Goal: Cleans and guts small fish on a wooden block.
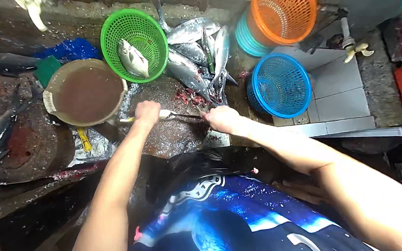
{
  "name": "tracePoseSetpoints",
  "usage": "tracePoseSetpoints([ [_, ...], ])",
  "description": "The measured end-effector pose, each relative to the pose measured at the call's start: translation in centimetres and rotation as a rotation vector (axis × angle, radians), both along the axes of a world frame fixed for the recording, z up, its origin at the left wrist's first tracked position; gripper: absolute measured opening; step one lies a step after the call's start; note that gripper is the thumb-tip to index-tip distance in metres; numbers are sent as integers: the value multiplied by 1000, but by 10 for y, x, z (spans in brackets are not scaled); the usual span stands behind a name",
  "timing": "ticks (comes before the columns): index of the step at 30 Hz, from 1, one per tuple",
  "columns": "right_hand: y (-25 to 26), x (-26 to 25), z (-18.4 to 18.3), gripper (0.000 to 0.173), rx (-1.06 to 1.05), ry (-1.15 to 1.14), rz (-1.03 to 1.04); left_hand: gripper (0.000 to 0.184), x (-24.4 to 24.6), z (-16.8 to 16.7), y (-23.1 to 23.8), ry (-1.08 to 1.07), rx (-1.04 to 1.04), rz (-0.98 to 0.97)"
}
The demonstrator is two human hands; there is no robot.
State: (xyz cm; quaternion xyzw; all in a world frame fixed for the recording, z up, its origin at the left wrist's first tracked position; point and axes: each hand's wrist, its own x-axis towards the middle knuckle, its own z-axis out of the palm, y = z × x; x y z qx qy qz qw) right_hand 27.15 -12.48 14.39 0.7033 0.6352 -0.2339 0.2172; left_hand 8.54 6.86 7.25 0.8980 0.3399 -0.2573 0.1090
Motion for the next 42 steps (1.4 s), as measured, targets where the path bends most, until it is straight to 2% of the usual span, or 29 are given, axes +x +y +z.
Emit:
tracePoseSetpoints([
  [2, 5, -4, 15, 27, -17, -79, 113, 23, 6, 1, 1, 27, 3, -53],
  [4, 13, -8, 29, 14, 55, -124, 232, 23, 11, 2, 8, 45, -1, -91],
  [6, 16, -20, 53, 11, 161, -102, 278, 22, 14, 4, 8, 62, -5, -118],
  [7, 21, -35, 83, 13, 120, -86, 254, 21, 15, 4, 7, 57, -8, -129],
  [8, 39, -59, 131, 21, -161, -113, 183, 20, 16, 5, 5, 48, -15, -135],
  [9, 52, -71, 152, 25, -317, -134, 154, 19, 17, 5, 2, 39, -21, -140],
  [10, 51, -68, 142, 22, -253, -124, 165, 19, 19, 5, -2, 31, -28, -137],
  [11, 37, -50, 99, 15, 84, -94, 233, 19, 21, 4, -3, 23, -28, -129],
  [12, 39, -41, 74, 14, 125, -130, 266, 18, 22, 3, -3, 16, -28, -119],
  [15, 56, -44, 66, 12, -101, -210, 263, 15, 21, 0, -2, -12, -46, -86],
  [21, 68, -55, 66, 7, -192, -259, 249, 17, 25, -2, 0, -7, -59, -74],
  [23, 68, -63, 62, 11, -234, -286, 205, 15, 26, -1, -2, -15, -63, -70],
  [27, 53, -63, 29, 20, -222, -301, 99, 10, 21, 0, -6, -60, -82, -52],
  [30, 26, -45, -1, 27, -159, -252, -16, 25, 26, -5, 12, -55, -138, -3],
  [33, 1, -32, -22, 36, -203, -239, -66, 35, 39, -5, 24, 34, -176, 9],
  [36, 10, -57, -19, 29, -188, -246, -154, 35, 48, -1, 26, 84, -174, 28],
  [39, 43, -91, -10, 24, -278, -260, -286, 36, 52, -2, 21, 90, -166, 48],
  [42, 52, -91, -12, 25, -305, -233, -279, 43, 49, -6, 31, 97, -197, 68],
])
